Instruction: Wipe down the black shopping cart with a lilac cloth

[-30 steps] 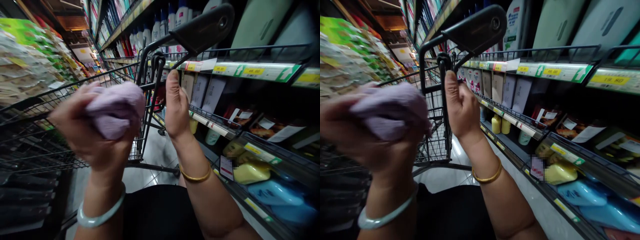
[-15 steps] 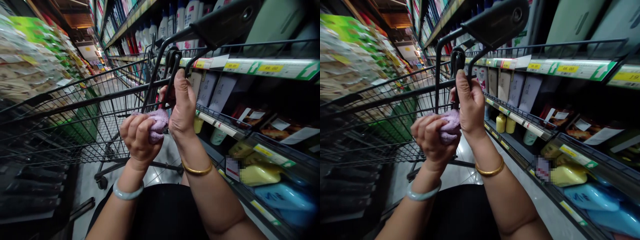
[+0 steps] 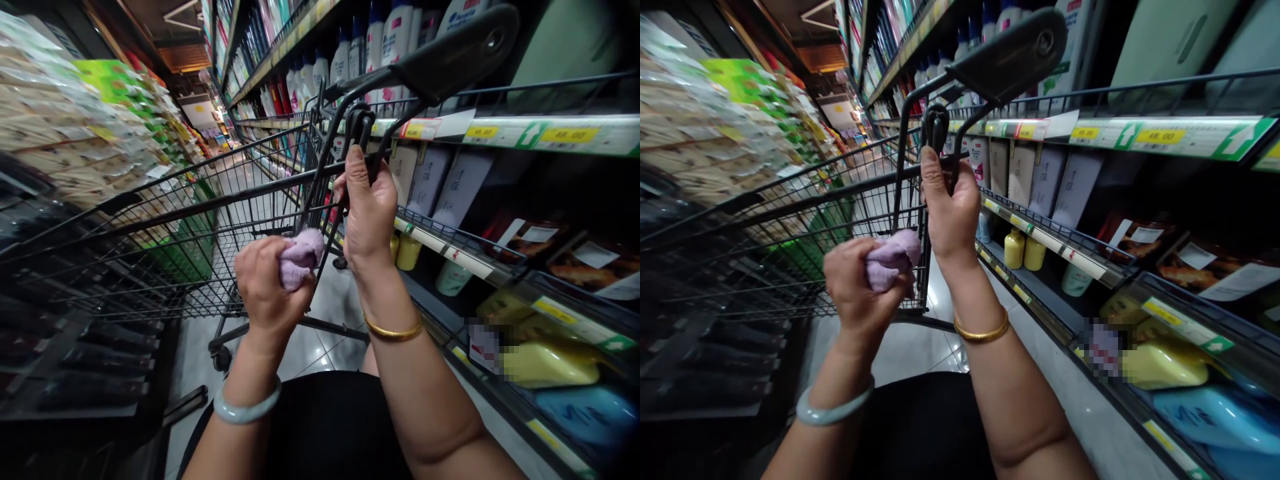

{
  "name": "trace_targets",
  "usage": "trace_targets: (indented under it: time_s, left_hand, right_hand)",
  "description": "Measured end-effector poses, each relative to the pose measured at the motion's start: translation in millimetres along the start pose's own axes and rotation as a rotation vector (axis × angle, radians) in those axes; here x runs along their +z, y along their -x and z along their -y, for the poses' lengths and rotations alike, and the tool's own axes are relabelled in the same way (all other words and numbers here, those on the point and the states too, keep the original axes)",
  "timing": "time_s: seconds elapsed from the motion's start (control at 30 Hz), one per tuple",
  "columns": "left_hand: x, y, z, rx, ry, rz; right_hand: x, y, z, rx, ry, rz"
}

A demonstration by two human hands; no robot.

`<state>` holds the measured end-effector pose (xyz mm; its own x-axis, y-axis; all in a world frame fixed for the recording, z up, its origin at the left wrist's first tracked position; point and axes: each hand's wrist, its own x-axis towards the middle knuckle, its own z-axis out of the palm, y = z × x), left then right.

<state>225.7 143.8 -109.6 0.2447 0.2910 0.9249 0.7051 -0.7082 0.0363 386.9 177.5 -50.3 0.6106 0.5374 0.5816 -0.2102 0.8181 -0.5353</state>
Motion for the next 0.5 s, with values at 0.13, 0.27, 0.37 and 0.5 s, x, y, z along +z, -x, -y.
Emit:
trace_targets:
  time_s: [0.13,0.27,0.37,0.5]
  left_hand:
    - [-3.8,-15.0,-1.1,-0.009,-0.006,-0.043]
    - [8.2,14.0,10.8,-0.034,-0.035,0.012]
    - [16.0,33.0,18.5,-0.049,-0.062,0.038]
    - [13.0,30.5,19.1,-0.073,0.001,0.031]
  right_hand:
    - [1.2,-1.1,-1.2,-0.023,0.007,-0.001]
    - [0.4,-1.4,-5.2,-0.049,0.018,-0.005]
    - [-3.2,1.4,-14.8,-0.057,0.02,-0.076]
    - [-8.3,9.5,-27.7,0.017,0.038,-0.19]
